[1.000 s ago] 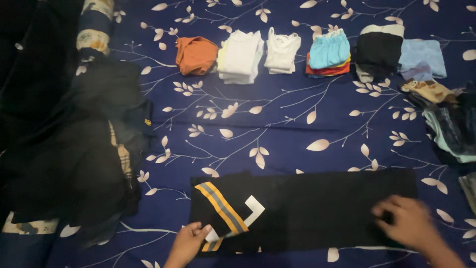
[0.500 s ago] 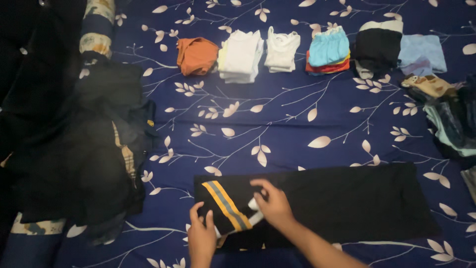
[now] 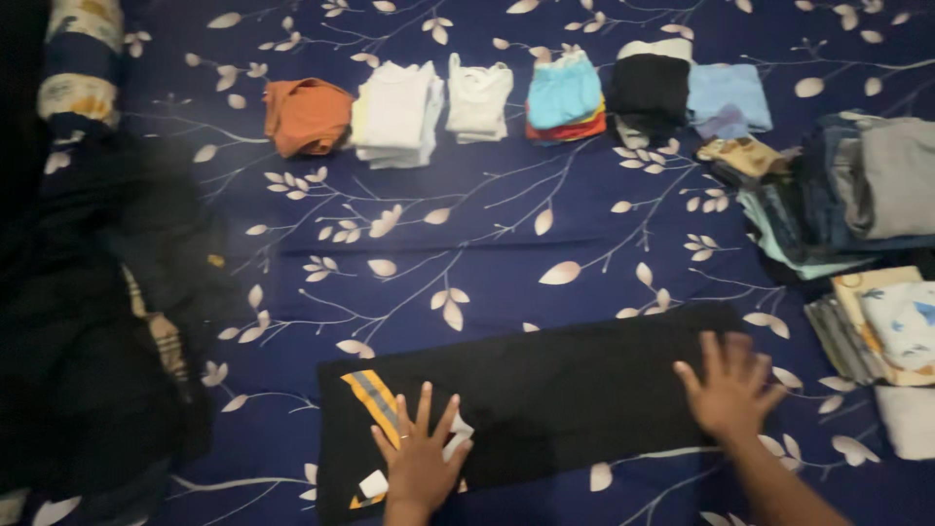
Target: The person folds clothes including shirts, underwear, and pants on a bed, organizing them into neat piles.
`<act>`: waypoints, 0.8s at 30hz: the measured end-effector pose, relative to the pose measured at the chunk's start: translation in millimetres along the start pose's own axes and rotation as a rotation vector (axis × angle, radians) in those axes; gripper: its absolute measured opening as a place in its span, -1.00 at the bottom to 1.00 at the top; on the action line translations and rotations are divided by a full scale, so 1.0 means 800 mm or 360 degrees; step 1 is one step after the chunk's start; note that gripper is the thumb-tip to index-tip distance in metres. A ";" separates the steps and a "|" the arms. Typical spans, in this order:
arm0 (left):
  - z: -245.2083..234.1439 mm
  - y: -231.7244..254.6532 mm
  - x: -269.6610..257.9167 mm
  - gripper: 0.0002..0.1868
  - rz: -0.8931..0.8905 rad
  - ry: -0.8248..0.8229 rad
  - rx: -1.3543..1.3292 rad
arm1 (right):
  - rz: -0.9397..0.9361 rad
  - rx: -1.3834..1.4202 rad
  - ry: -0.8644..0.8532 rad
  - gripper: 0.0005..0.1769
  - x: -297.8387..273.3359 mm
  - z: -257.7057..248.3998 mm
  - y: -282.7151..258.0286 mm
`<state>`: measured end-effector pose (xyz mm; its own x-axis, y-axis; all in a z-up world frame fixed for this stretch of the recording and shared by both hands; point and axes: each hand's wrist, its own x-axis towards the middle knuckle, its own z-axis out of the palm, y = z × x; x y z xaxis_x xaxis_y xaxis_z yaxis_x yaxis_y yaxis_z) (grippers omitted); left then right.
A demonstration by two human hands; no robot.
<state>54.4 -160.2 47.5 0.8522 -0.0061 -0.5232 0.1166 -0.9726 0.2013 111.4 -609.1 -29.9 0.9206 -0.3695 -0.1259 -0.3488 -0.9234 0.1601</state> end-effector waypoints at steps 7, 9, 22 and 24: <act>-0.011 0.003 0.009 -0.26 -0.0174 -0.0018 -0.0291 | 0.0382 0.0833 -0.0457 0.17 0.062 0.022 0.057; -0.002 -0.011 0.012 -0.30 -0.0216 0.0171 -0.0554 | 0.0312 0.1041 -0.0518 0.15 0.059 0.009 0.037; -0.026 -0.162 -0.015 0.00 -0.0543 -0.0295 -0.3310 | -0.0924 0.1967 -0.1472 -0.26 -0.247 -0.230 -0.381; -0.016 -0.182 -0.019 -0.06 -0.0847 -0.0227 -0.2985 | -0.1154 0.1685 -0.1572 -0.29 -0.260 -0.218 -0.403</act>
<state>30.7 -15.8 36.7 0.5233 0.0470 -0.8509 0.6943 0.5554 0.4577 62.8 -216.6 115.7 0.6165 0.6203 -0.4849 -0.2571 -0.4235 -0.8687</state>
